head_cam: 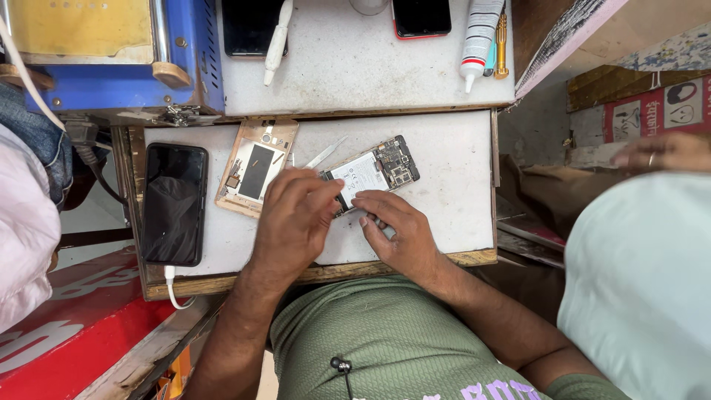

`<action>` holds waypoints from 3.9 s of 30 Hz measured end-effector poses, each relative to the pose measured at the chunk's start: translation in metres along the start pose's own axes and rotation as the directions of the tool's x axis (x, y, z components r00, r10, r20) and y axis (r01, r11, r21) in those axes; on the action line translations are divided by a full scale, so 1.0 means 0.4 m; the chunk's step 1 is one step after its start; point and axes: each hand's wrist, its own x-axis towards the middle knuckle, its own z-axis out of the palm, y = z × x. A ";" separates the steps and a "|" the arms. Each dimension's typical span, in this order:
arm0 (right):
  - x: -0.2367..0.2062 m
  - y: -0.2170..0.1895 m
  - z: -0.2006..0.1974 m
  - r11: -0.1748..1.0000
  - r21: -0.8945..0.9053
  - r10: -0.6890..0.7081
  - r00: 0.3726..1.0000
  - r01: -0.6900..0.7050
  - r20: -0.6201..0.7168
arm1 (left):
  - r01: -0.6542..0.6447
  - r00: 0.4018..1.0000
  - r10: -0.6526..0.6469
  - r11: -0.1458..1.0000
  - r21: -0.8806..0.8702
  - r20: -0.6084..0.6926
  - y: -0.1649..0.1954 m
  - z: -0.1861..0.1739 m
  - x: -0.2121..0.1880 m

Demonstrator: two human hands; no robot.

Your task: The person works on a disassembled smartphone at a repair bench. They manipulate the exposed internals by hand, use a red-handled screwdriver on the phone's lower section, reposition the device, and use a brush with liquid from a bottle to clean the internal components.

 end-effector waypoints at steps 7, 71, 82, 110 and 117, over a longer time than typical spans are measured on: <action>0.004 -0.011 -0.002 1.000 0.007 0.019 1.000 -0.019 0.000 | -0.017 1.000 0.017 0.999 -0.034 0.013 0.006 -0.005 0.011; 0.009 -0.099 -0.112 0.982 -0.190 0.060 0.978 -0.021 0.202 | 0.088 0.995 -0.077 0.979 -0.183 0.067 0.041 -0.016 0.007; -0.002 -0.084 -0.103 0.976 -0.217 0.058 0.983 -0.019 0.174 | 0.035 0.995 -0.058 0.969 -0.244 -0.086 0.003 0.000 0.002; 0.094 -0.072 -0.093 0.854 -0.517 0.055 0.979 0.057 0.198 | 0.223 0.942 -0.177 0.966 -0.135 0.285 0.112 0.081 -0.076; 0.116 -0.060 -0.099 0.842 -0.525 0.009 0.970 0.125 0.245 | 0.222 0.926 -0.158 0.963 -0.156 0.342 0.107 0.078 -0.082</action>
